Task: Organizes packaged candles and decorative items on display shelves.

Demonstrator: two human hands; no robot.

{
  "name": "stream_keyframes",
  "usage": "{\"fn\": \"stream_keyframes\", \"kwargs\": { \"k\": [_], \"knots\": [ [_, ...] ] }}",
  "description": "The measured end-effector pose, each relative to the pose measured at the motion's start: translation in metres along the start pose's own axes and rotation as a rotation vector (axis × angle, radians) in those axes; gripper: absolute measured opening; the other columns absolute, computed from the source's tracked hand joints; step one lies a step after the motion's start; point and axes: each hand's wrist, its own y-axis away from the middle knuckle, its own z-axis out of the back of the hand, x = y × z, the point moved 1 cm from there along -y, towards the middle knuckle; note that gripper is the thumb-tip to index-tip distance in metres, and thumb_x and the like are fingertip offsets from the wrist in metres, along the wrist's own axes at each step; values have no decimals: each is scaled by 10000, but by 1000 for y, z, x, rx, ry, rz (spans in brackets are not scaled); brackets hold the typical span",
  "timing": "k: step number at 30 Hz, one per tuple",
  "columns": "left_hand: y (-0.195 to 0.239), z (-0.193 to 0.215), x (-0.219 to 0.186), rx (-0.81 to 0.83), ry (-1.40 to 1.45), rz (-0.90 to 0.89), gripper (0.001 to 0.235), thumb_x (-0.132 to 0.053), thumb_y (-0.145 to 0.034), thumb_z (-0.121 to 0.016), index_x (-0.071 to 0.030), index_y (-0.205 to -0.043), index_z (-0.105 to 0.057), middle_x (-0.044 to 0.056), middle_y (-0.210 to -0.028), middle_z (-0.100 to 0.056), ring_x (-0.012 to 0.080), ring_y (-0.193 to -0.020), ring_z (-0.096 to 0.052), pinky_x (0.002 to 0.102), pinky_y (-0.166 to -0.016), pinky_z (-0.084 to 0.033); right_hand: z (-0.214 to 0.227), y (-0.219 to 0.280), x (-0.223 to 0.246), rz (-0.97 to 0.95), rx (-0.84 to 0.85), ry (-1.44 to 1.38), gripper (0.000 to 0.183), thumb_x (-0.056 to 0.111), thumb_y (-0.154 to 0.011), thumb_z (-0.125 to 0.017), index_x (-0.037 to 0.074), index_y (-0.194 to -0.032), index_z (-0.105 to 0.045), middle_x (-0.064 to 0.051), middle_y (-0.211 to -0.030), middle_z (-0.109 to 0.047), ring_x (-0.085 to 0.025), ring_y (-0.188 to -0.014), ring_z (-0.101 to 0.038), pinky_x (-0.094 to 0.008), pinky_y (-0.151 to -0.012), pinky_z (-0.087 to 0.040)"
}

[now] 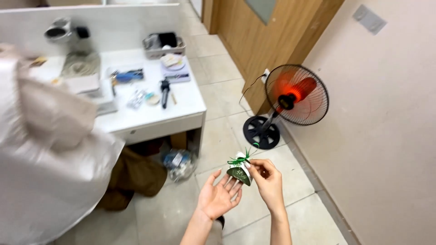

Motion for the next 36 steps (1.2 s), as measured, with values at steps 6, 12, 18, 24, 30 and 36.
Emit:
{"fn": "stream_keyframes", "kwargs": {
  "k": [6,12,18,24,30,36],
  "knots": [
    [-146,-94,-28,-15,-40,73,385,-407,-973,-553,-142,-1243,-624,24,-1310,-654,238,-1300,-559,433,-1010,-452,59,-145,-10,0,-70,-31,139,43,-896,-738,-28,-1015,-754,11,-863,-612,-43,-706,-529,-201,-614,-430],
    [-259,-167,-80,22,-38,109,400,-419,-974,-553,-143,-1253,-631,18,-1309,-659,229,-1309,-562,439,-1026,-439,73,-290,-49,19,-139,-110,153,53,-909,-737,-47,-1024,-750,10,-876,-598,-44,-728,-545,-197,-638,-442],
    [-379,-211,-153,-7,77,35,445,-454,-952,-573,-132,-1253,-634,33,-1304,-666,221,-1288,-556,446,-1010,-427,59,-445,-95,34,-42,-119,132,41,-900,-741,-39,-1003,-763,11,-874,-610,-41,-712,-525,-193,-621,-423],
    [-475,-300,-238,79,121,-123,451,-437,-943,-570,-141,-1277,-636,35,-1325,-668,235,-1329,-549,446,-1007,-430,37,-639,-93,90,114,-156,109,35,-885,-759,-32,-970,-766,11,-854,-618,-37,-709,-534,-186,-617,-423],
    [-525,-343,-345,130,218,-319,451,-419,-936,-570,-142,-1287,-625,30,-1322,-657,228,-1339,-543,444,-1031,-426,-53,-779,-109,109,287,-183,104,28,-869,-766,-36,-950,-764,8,-838,-627,-40,-695,-534,-193,-611,-420],
    [-585,-357,-489,42,317,-453,456,-415,-933,-556,-135,-1290,-611,39,-1317,-652,229,-1333,-537,449,-1028,-414,-163,-906,-139,139,427,-140,103,28,-850,-782,-36,-930,-765,-8,-815,-634,-57,-665,-533,-210,-599,-433]
  ]
}}
